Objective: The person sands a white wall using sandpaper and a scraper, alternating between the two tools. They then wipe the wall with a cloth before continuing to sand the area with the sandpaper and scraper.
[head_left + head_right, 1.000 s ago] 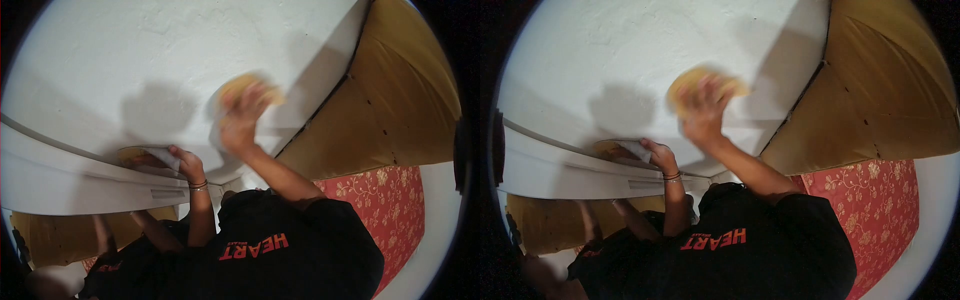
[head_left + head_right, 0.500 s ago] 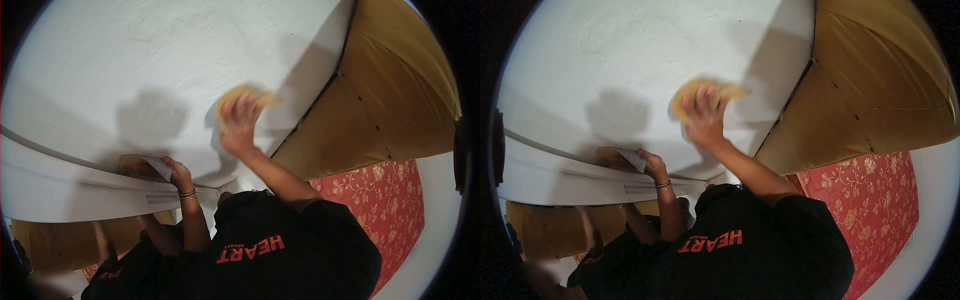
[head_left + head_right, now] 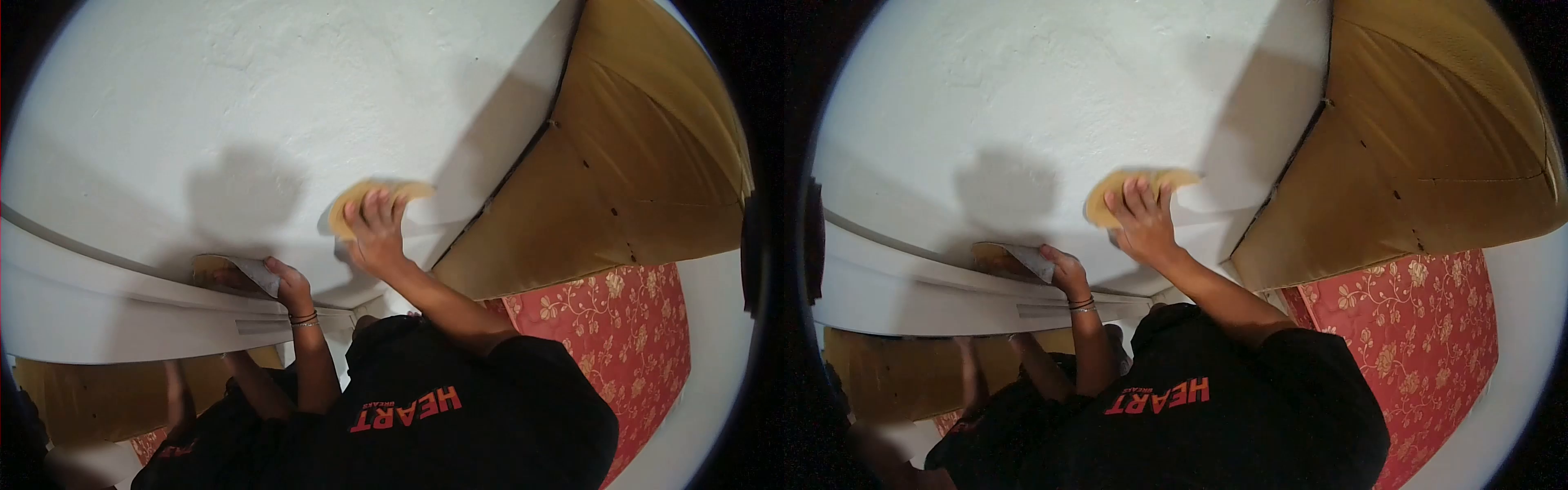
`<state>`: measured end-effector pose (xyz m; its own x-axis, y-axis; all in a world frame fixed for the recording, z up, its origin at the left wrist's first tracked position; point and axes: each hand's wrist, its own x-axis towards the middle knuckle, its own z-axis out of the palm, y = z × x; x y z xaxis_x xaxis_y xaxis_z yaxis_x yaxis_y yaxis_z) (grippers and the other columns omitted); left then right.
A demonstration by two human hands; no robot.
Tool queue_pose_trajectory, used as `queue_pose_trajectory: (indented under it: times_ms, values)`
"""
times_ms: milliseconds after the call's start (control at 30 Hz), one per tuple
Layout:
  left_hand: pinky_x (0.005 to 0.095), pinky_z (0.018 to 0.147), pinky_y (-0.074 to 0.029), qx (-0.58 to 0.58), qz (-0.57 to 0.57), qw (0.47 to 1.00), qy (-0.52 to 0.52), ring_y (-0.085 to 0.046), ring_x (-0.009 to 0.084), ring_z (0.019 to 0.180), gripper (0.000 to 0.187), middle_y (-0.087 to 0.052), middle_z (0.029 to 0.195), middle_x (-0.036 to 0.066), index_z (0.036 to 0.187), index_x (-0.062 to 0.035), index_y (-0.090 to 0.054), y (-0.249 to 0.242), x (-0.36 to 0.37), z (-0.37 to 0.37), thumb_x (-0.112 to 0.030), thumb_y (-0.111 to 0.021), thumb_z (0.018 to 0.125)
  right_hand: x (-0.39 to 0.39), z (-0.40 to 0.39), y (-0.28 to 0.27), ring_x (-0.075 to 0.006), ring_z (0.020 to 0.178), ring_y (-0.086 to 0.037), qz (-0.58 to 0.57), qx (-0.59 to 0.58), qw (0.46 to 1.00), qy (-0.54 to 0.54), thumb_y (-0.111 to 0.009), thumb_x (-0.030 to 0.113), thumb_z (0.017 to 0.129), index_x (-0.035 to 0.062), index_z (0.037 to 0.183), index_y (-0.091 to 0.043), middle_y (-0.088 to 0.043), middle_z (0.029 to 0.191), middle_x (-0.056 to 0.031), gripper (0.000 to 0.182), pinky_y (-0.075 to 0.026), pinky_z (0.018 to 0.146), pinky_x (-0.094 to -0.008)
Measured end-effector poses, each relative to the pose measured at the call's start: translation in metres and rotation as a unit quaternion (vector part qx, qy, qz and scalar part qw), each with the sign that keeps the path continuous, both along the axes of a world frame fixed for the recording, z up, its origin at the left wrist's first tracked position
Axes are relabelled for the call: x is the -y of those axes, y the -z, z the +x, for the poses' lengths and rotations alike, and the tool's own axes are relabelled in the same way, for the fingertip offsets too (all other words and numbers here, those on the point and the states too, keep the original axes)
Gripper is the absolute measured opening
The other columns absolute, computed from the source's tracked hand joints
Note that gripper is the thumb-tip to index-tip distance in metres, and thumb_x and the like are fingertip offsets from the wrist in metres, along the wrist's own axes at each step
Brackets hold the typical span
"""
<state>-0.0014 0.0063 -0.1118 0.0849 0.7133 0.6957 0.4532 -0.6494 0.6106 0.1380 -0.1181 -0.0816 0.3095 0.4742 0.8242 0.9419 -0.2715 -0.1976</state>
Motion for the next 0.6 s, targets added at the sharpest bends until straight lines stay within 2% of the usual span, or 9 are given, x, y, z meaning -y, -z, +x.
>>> queue_pose_trajectory:
  times_ms: [100, 167, 233, 267, 333, 433, 467, 567, 600]
  values:
    - [0.0496, 0.104, 0.002, -0.024, 0.011, 1.0, -0.015, 0.009, 0.0411, 0.131, 0.069, 0.011, 0.141, 0.026, 0.135, 0.0057, 0.001, -0.009, 0.007, 0.0, -0.04, -0.029, 0.092, 0.026, 0.011, 0.035, -0.0386, 0.13, -0.017, -0.105, -0.051, 0.993, -0.037, -0.06, 0.016, 0.061, 0.0073, 0.122, -0.043, -0.033, 0.128, -0.0293, 0.064, -0.011, 0.095, -0.0665]
    - [0.0498, 0.104, 0.001, -0.004, 0.034, 0.999, -0.022, 0.009, 0.0414, 0.13, 0.069, 0.011, 0.141, 0.026, 0.135, 0.0053, 0.001, -0.02, 0.012, 0.006, -0.04, -0.029, 0.092, 0.03, 0.033, 0.009, -0.0379, 0.131, -0.012, -0.021, -0.066, 0.997, 0.044, -0.058, 0.018, 0.069, -0.0026, 0.129, -0.031, -0.025, 0.134, -0.0286, 0.069, -0.006, 0.099, -0.062]
    - [0.0422, 0.106, -0.001, 0.003, 0.108, 0.993, -0.058, -0.001, 0.0348, 0.133, 0.065, 0.001, 0.142, 0.025, 0.135, 0.0078, -0.005, -0.026, 0.015, 0.01, -0.035, -0.031, 0.094, 0.029, 0.049, -0.052, -0.0391, 0.132, -0.007, 0.203, -0.161, 0.966, 0.009, -0.053, 0.018, 0.076, -0.0106, 0.133, -0.014, -0.016, 0.139, -0.0274, 0.074, 0.001, 0.103, -0.0562]
    - [0.0422, 0.106, -0.001, 0.004, 0.108, 0.992, -0.057, -0.001, 0.0348, 0.133, 0.065, 0.001, 0.142, 0.025, 0.135, 0.0078, -0.005, -0.026, 0.015, 0.01, -0.035, -0.031, 0.094, 0.026, 0.05, -0.071, -0.0391, 0.132, -0.007, 0.203, -0.16, 0.966, 0.009, -0.053, 0.018, 0.076, -0.0106, 0.133, -0.014, -0.016, 0.139, -0.0274, 0.074, 0.001, 0.103, -0.0562]
    - [0.0512, 0.104, 0.001, -0.021, 0.081, 0.995, -0.046, 0.008, 0.0414, 0.131, 0.068, 0.011, 0.141, 0.025, 0.136, 0.0043, 0.001, -0.025, 0.015, 0.009, -0.04, -0.026, 0.093, 0.011, 0.044, -0.092, -0.0394, 0.132, -0.004, 0.299, -0.184, 0.936, -0.01, -0.046, 0.015, 0.079, -0.0097, 0.134, -0.002, -0.01, 0.141, -0.026, 0.075, 0.005, 0.104, -0.0515]
    - [0.0512, 0.104, 0.001, -0.02, 0.08, 0.996, -0.038, 0.008, 0.0414, 0.131, 0.068, 0.011, 0.141, 0.026, 0.136, 0.0044, 0.0, -0.009, 0.008, 0.004, -0.04, -0.027, 0.093, -0.002, 0.005, -0.026, -0.0349, 0.125, -0.026, -0.005, -0.018, 1.0, 0.018, -0.061, 0.023, 0.059, 0.0053, 0.114, -0.047, -0.038, 0.124, -0.0174, 0.059, -0.013, 0.096, -0.0638]
    - [0.0512, 0.104, 0.001, -0.021, 0.08, 0.996, -0.035, 0.008, 0.0414, 0.131, 0.068, 0.011, 0.141, 0.026, 0.136, 0.0044, 0.0, -0.01, 0.009, 0.005, -0.04, -0.027, 0.093, 0.003, 0.0, 0.006, -0.0292, 0.124, -0.032, -0.019, -0.009, 0.999, -0.043, -0.064, 0.023, 0.058, 0.0091, 0.117, -0.048, -0.041, 0.127, -0.0105, 0.063, -0.019, 0.095, -0.0602]
    - [0.0511, 0.104, 0.001, -0.026, 0.085, 0.995, -0.036, 0.009, 0.0414, 0.131, 0.068, 0.011, 0.141, 0.026, 0.136, 0.0045, 0.0, -0.016, 0.013, 0.004, -0.041, -0.027, 0.093, 0.024, 0.022, 0.04, -0.0256, 0.124, -0.033, -0.064, 0.077, 0.992, -0.076, -0.064, 0.025, 0.06, 0.0111, 0.122, -0.047, -0.038, 0.133, -0.0085, 0.066, -0.022, 0.094, -0.0569]
    - [0.0511, 0.104, 0.001, -0.03, 0.088, 0.995, -0.035, 0.009, 0.0413, 0.13, 0.068, 0.011, 0.141, 0.026, 0.136, 0.0045, 0.0, -0.018, 0.014, 0.005, -0.041, -0.027, 0.093, 0.035, 0.024, 0.023, -0.0295, 0.127, -0.028, -0.144, -0.023, 0.984, -0.103, -0.062, 0.023, 0.066, 0.0081, 0.127, -0.043, -0.03, 0.138, -0.0139, 0.065, -0.018, 0.098, -0.0561]
